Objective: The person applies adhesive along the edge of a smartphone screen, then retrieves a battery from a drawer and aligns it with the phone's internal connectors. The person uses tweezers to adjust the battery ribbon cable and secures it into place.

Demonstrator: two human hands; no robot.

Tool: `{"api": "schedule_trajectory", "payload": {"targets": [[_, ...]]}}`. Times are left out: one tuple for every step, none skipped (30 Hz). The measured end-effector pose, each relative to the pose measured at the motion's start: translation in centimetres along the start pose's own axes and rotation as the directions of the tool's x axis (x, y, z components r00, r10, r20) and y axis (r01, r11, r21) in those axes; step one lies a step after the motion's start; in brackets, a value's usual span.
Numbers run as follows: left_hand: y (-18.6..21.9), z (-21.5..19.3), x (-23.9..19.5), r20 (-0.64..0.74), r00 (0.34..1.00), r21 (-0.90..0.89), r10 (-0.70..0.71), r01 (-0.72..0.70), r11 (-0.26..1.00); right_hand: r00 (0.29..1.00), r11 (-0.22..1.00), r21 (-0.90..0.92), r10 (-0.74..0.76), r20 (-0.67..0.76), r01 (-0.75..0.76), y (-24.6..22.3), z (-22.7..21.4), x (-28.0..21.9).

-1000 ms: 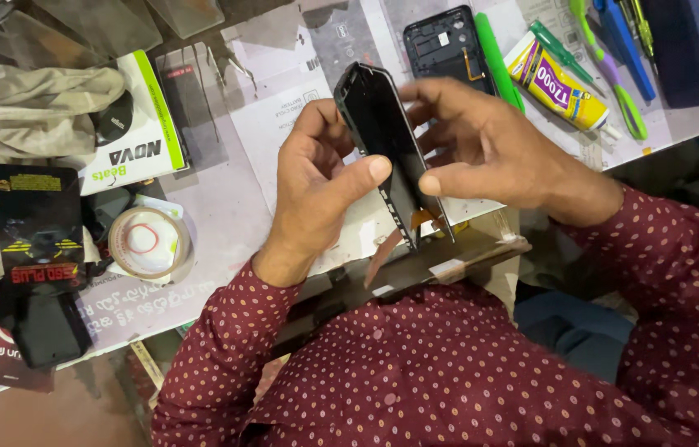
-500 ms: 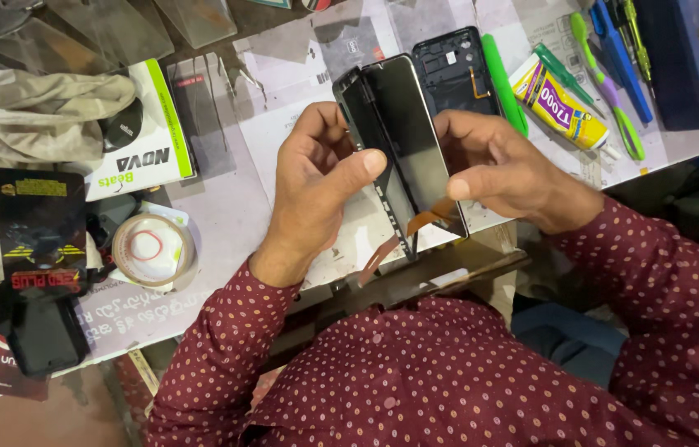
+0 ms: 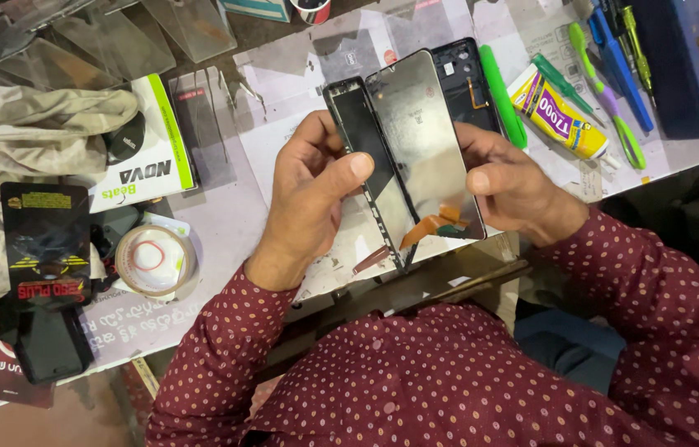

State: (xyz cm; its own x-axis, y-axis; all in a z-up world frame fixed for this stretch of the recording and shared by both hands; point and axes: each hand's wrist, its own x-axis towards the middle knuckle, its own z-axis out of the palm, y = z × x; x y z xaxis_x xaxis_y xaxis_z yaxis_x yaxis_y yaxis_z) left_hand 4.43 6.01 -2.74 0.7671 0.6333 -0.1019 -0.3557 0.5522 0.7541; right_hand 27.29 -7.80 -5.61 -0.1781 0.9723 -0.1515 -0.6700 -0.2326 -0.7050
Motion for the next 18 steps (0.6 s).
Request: {"api": "schedule_trajectory", "payload": {"targets": [[0.0,0.0,0.0,-0.003,1.0,-0.001,0.0,0.0,1.0,1.0,1.0,-0.004,-0.005,-0.006,0.005,0.0,0.0,0.0],[0.0,0.0,0.0,0.002,1.0,0.01,0.009,-0.009,1.0,1.0,1.0,-0.023,-0.011,-0.008,0.011,0.0,0.0,0.0],[0.0,0.0,0.1,0.009,1.0,0.021,0.018,-0.018,1.0,1.0,0.999,-0.043,-0.019,-0.01,0.018,-0.1,0.1,0.0],[0.0,0.0,0.1,0.015,1.0,0.032,0.027,-0.027,0.999,1.0,0.998,-0.063,-0.026,-0.011,0.025,-0.2,0.2,0.1],[0.0,0.0,0.1,0.019,0.999,0.04,0.032,-0.033,0.999,0.999,0.996,-0.081,-0.029,-0.014,0.028,-0.3,0.3,0.1],[0.0,-0.1,0.1,0.024,0.999,0.048,0.037,-0.038,0.998,0.999,0.995,-0.099,-0.032,-0.016,0.03,-0.4,0.4,0.2],[0.1,-0.1,0.2,0.028,0.999,0.056,0.042,-0.043,0.997,0.999,0.993,-0.117,-0.035,-0.018,0.032,-0.6,0.6,0.4],[0.1,-0.1,0.2,0.03,0.999,0.066,0.045,-0.047,0.997,0.999,0.993,-0.115,-0.042,-0.009,0.041,-0.6,0.8,0.5],[0.1,-0.1,0.3,0.033,0.998,0.075,0.048,-0.051,0.996,0.999,0.992,-0.113,-0.049,0.0,0.049,-0.7,1.0,0.7],[0.1,-0.1,0.3,0.035,0.998,0.085,0.052,-0.055,0.995,0.998,0.992,-0.111,-0.056,0.01,0.057,-0.7,1.1,0.9],[0.1,-0.1,0.4,0.03,0.998,0.091,0.052,-0.054,0.994,0.999,0.992,-0.122,-0.045,-0.003,0.044,-0.9,1.3,0.9],[0.1,-0.2,0.4,0.025,0.998,0.097,0.052,-0.054,0.994,0.999,0.991,-0.133,-0.033,-0.017,0.031,-1.1,1.5,1.0],[0.0,-0.2,0.3,0.019,0.999,0.103,0.05,-0.051,0.993,0.999,0.99,-0.142,-0.021,-0.031,0.016,-1.1,1.6,0.9],[-0.1,-0.3,0.3,0.015,0.998,0.109,0.054,-0.056,0.993,0.999,0.988,-0.157,-0.024,-0.04,0.018,-1.2,1.7,1.0],[-0.1,-0.4,0.3,0.012,0.998,0.115,0.058,-0.059,0.992,0.998,0.985,-0.171,-0.028,-0.049,0.019,-1.1,1.8,1.0],[-0.2,-0.4,0.3,0.008,0.998,0.121,0.062,-0.063,0.991,0.998,0.982,-0.186,-0.032,-0.058,0.021,-1.0,1.9,1.0],[-0.2,-0.4,0.3,0.009,0.997,0.112,0.072,-0.073,0.991,0.998,0.977,-0.21,-0.044,-0.052,0.032,-1.0,2.1,1.1],[-0.2,-0.3,0.2,0.009,0.997,0.104,0.083,-0.083,0.991,0.997,0.971,-0.234,-0.055,-0.047,0.043,-1.0,2.3,1.2]]}}
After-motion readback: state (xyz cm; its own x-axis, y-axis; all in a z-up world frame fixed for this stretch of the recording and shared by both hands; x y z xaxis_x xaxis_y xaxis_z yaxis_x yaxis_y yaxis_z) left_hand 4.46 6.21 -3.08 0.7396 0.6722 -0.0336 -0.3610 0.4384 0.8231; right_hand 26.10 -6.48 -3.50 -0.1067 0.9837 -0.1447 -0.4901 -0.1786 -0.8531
